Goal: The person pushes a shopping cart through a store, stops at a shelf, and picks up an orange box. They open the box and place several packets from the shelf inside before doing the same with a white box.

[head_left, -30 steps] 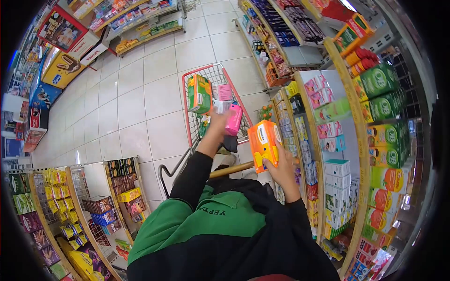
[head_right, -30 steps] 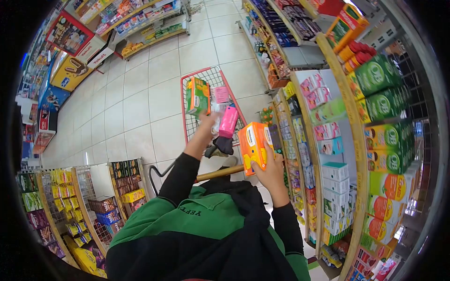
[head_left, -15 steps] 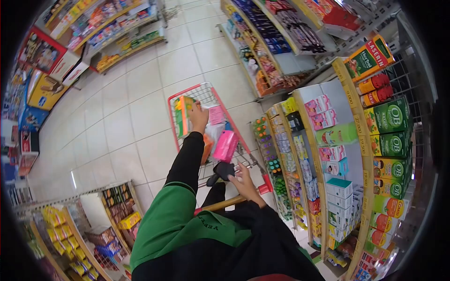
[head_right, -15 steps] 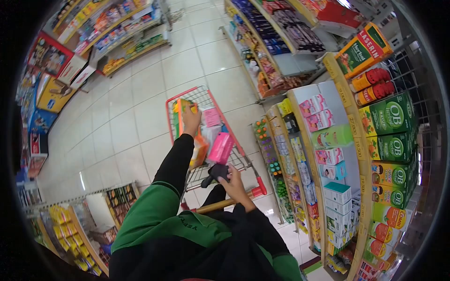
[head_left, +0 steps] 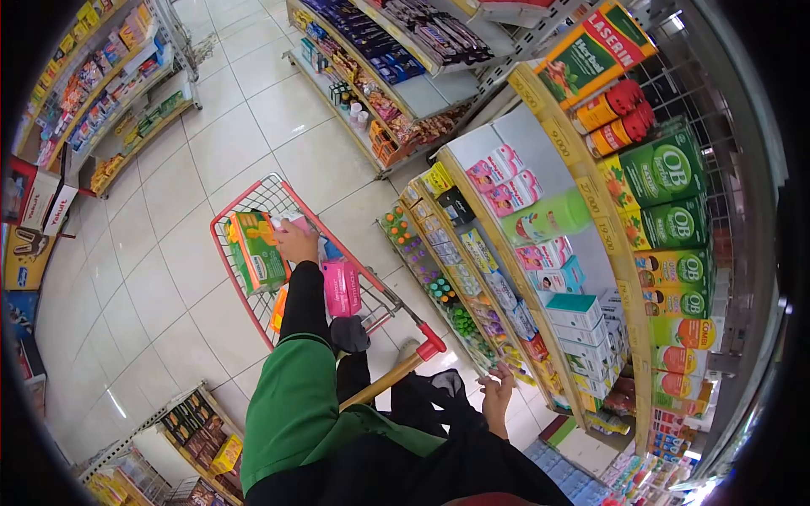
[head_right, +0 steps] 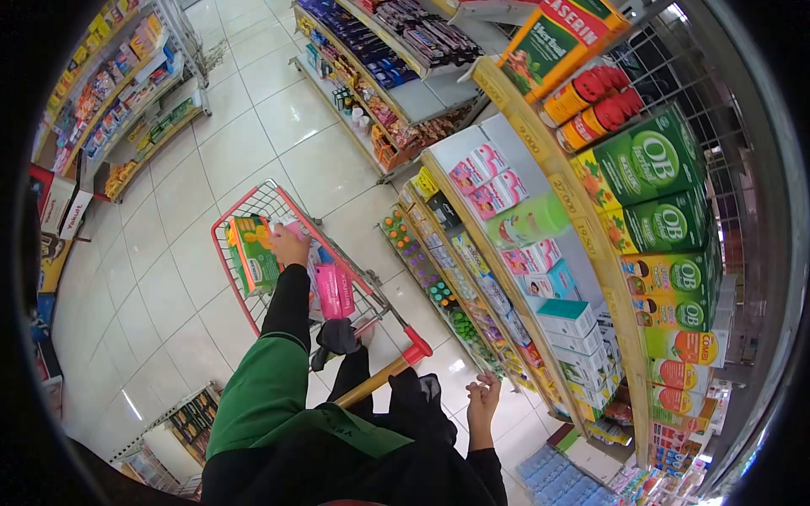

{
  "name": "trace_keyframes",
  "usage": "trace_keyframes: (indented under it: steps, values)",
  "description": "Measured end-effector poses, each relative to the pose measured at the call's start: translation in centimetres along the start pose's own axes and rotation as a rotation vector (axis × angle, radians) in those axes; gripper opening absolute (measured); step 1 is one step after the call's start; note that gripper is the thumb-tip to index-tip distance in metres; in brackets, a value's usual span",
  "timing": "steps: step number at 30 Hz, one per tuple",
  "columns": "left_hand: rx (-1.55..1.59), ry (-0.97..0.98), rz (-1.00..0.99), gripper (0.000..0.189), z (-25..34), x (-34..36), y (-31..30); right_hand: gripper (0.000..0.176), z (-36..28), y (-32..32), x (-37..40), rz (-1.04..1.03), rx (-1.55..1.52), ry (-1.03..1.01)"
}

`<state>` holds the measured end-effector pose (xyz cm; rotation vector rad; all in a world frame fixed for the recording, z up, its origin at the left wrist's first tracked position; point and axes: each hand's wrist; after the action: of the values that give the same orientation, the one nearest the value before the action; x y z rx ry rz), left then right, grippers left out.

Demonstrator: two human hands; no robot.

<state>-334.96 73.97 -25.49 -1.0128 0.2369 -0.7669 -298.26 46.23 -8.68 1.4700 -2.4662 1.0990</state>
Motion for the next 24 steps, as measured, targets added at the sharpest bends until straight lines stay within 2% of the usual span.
trace_keyframes:
  steps: [3, 4, 6, 7, 8, 10, 11, 13, 14, 15, 16, 17, 18, 19, 21, 22, 24]
  values:
    - [0.196, -0.195, 0.147, 0.076, 0.9, 1.0, -3.5, 0.041, 0.4, 0.0, 0.3, -0.009, -0.025, -0.052]
    - [0.195, -0.186, 0.155, 0.076, -0.4, 0.8, -3.7, 0.040, 0.1, 0.1, 0.5, -0.016, -0.023, -0.098]
    - [0.463, 0.156, 0.417, 0.076, -3.7, 0.4, -4.3, 0.038, -0.8, 0.0, 0.7, -0.031, -0.049, -0.130]
    - [0.729, 0.113, 0.474, 0.072, -4.3, 0.7, -4.4, 0.038, -1.0, -0.1, 0.5, -0.049, -0.043, -0.180]
    - [0.733, 0.127, 0.488, 0.072, -3.6, 2.1, -6.2, 0.038, -1.1, -0.2, 0.4, -0.066, -0.037, -0.232]
    - [1.282, 0.009, 0.486, 0.068, -2.0, 5.6, -9.7, 0.040, -1.4, -0.1, -0.3, -0.065, -0.099, -0.325]
    - [1.300, 0.027, 0.498, 0.068, -1.7, 7.3, -11.4, 0.038, -2.6, -0.1, -0.7, -0.090, -0.115, -0.404]
    - [1.462, 0.117, 0.038, 0.072, -0.6, 10.6, -14.4, 0.036, -6.2, -0.9, -1.1, -0.102, -0.148, -0.508]
    - [1.477, 0.146, 0.035, 0.072, 0.6, 12.0, -15.6, 0.032, -8.8, -1.8, -0.7, -0.084, -0.048, -0.680]
    - [1.619, 0.214, -0.202, 0.076, 1.9, 13.6, -16.7, 0.028, -11.1, -3.1, 0.2, -0.055, 0.056, -0.842]
    - [1.744, 0.285, -0.458, 0.080, 3.3, 15.2, -17.8, 0.028, -13.5, -4.7, 1.4, -0.022, 0.039, -0.852]
    - [1.755, 0.325, -0.486, 0.080, 4.6, 16.6, -19.0, 0.026, -16.2, -6.5, 3.0, -0.019, 0.080, -0.971]
    - [1.716, 0.434, -0.744, 0.084, 5.7, 18.2, -20.1, 0.024, -18.3, -8.3, 4.4, -0.007, 0.127, -1.088]
    - [1.651, 0.543, -1.004, 0.089, 6.7, 19.9, -21.3, 0.024, -19.8, -9.9, 5.8, 0.046, 0.116, -1.096]
    - [1.493, 0.690, -1.212, 0.098, 8.8, 23.6, -23.4, 0.026, -21.3, -13.4, 7.9, 0.081, 0.301, -1.369]
    - [1.429, 0.770, -1.333, 0.100, 9.9, 25.3, -24.0, 0.026, -20.6, -14.6, 8.1, 0.165, 0.308, -1.359]
    - [1.370, 0.846, -1.426, 0.102, 11.4, 28.3, -25.0, 0.030, -18.4, -16.2, 7.4, -0.372, 0.322, -1.244]
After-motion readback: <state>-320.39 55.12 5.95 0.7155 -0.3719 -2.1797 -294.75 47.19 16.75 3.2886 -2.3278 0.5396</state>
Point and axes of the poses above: each hand's wrist, its own x-axis away from the middle knuckle, its own y-axis out of the palm, z = x × y, and after that the axes turned 10 degrees about x, right-handed
